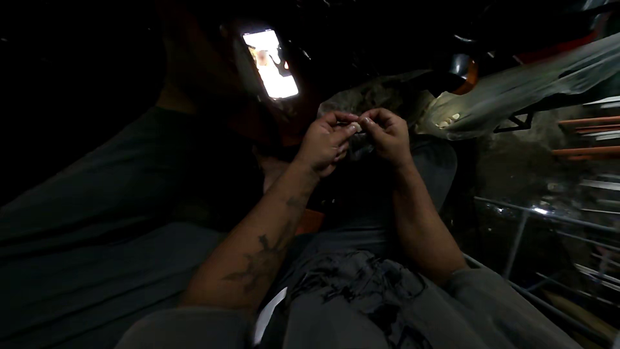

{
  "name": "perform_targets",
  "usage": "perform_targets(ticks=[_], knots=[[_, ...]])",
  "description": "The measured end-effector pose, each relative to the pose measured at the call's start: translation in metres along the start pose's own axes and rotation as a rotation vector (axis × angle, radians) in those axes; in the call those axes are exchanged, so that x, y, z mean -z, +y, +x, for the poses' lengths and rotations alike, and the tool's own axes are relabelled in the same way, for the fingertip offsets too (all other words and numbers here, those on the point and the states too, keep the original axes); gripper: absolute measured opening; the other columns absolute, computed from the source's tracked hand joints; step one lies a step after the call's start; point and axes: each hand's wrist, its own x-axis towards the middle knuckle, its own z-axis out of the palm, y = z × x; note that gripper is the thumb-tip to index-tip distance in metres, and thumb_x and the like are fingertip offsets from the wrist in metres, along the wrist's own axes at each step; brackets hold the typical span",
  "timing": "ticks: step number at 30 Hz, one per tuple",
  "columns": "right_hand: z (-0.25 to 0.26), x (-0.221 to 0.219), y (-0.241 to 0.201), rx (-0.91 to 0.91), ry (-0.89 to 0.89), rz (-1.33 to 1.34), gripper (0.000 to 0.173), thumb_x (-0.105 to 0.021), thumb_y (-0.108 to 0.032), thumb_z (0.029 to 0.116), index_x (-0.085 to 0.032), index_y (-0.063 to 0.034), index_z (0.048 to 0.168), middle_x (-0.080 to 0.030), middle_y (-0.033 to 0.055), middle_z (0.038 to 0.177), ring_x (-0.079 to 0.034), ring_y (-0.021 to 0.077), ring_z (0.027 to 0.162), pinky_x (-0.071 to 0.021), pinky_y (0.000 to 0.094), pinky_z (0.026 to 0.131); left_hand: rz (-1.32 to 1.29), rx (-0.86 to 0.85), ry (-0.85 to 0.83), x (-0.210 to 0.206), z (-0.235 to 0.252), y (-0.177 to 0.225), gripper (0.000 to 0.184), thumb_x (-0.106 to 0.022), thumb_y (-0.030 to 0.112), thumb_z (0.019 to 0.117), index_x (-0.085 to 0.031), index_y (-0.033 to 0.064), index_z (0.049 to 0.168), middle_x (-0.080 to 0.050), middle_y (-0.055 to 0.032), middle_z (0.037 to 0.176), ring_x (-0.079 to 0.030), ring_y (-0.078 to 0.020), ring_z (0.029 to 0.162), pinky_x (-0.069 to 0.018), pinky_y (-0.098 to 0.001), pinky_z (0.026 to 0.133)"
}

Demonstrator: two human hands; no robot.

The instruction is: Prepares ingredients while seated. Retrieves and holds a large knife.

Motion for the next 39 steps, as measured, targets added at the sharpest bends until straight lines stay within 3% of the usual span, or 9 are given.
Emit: perform_targets(ticks=[6,10,16,22,25,27,31,33,39], knots=[[0.000,0.003,-0.004,-0.012,0.076,0.085,0.011,-0.059,-0.007,0.1012,-0.067,-0.0006,0.103,-0.068,0.0026,0.089,-0.063,0.0067,0.074,-0.0560,0.0242,0.067,0.010,0.006,0.031,0.002,0.001,0.001,0.018,-0.061,0.007,0.1024,-0.062,0.0089,0.120,-0.068,-0.0031,0.092,-0.040,-0.0005,0.046,-0.0336,-0.0148,0.040],[-0.003,0.006,-0.002,0.008,-0.004,-0.095,0.019,-0.070,-0.009,0.0931,-0.070,-0.0022,0.111,-0.072,0.0052,0.103,-0.067,0.0098,0.090,-0.0575,0.0282,0.082,0.067,-0.065,0.104,0.002,0.001,0.002,0.027,-0.060,0.003,0.1013,-0.057,0.0084,0.128,-0.071,-0.0018,0.094,-0.044,-0.0004,0.047,-0.0344,-0.0145,0.039],[-0.003,0.002,0.001,-0.003,-0.036,-0.212,0.021,-0.075,-0.019,0.0926,-0.069,-0.0046,0.107,-0.070,0.0044,0.098,-0.066,0.0108,0.088,-0.0565,0.0302,0.082,0.237,-0.328,0.130,0.004,0.005,-0.009,0.015,-0.069,0.002,0.0956,-0.068,0.0020,0.111,-0.071,-0.0037,0.103,-0.065,-0.0077,0.079,-0.0558,-0.0227,0.068],[-0.003,0.004,0.000,-0.056,-0.114,-0.129,0.012,-0.063,-0.013,0.0997,-0.066,-0.0026,0.105,-0.067,0.0038,0.093,-0.064,0.0077,0.082,-0.0565,0.0264,0.076,0.190,-0.266,0.142,0.004,0.004,-0.006,0.017,-0.071,0.003,0.0943,-0.069,0.0031,0.111,-0.070,-0.0012,0.092,-0.053,-0.0030,0.057,-0.0440,-0.0175,0.048],[-0.003,0.002,0.000,-0.120,-0.165,-0.100,0.014,-0.057,-0.016,0.1037,-0.063,-0.0031,0.105,-0.064,0.0033,0.089,-0.061,0.0073,0.074,-0.0541,0.0256,0.068,0.153,-0.261,0.139,0.005,0.005,-0.007,0.017,-0.071,0.002,0.0942,-0.069,0.0025,0.111,-0.070,-0.0018,0.091,-0.051,-0.0036,0.054,-0.0421,-0.0178,0.045],[-0.004,0.003,-0.001,-0.129,-0.185,-0.056,0.013,-0.055,-0.016,0.1043,-0.062,-0.0041,0.104,-0.062,0.0024,0.087,-0.058,0.0073,0.071,-0.0518,0.0249,0.066,0.202,-0.314,0.139,0.004,0.005,-0.008,0.017,-0.071,0.002,0.0938,-0.069,0.0020,0.110,-0.070,-0.0015,0.093,-0.055,-0.0031,0.058,-0.0455,-0.0178,0.047],[-0.002,0.005,0.000,-0.122,-0.173,-0.001,0.011,-0.056,-0.013,0.1029,-0.061,-0.0042,0.100,-0.058,0.0006,0.080,-0.052,0.0061,0.063,-0.0472,0.0230,0.057,0.673,-0.573,0.165,0.005,0.003,-0.011,0.016,-0.069,0.010,0.0975,-0.071,0.0037,0.112,-0.072,-0.0040,0.105,-0.066,-0.0050,0.082,-0.0567,-0.0209,0.073],[-0.001,0.004,0.000,-0.139,-0.132,0.052,0.008,-0.058,-0.011,0.1010,-0.061,-0.0053,0.096,-0.057,-0.0009,0.076,-0.050,0.0051,0.059,-0.0455,0.0216,0.054,0.834,-0.649,0.190,0.003,0.002,-0.015,0.015,-0.068,0.013,0.0982,-0.073,0.0057,0.111,-0.071,-0.0053,0.103,-0.064,-0.0054,0.081,-0.0538,-0.0199,0.072],[0.005,0.005,-0.002,-0.228,0.039,0.427,0.013,-0.053,-0.009,0.0999,-0.063,-0.0087,0.091,-0.063,-0.0001,0.076,-0.055,0.0062,0.058,-0.0489,0.0223,0.053,0.801,-0.571,0.213,0.007,0.004,-0.017,0.017,-0.067,0.014,0.0989,-0.072,0.0070,0.113,-0.072,-0.0038,0.107,-0.064,-0.0047,0.081,-0.0536,-0.0205,0.071]])
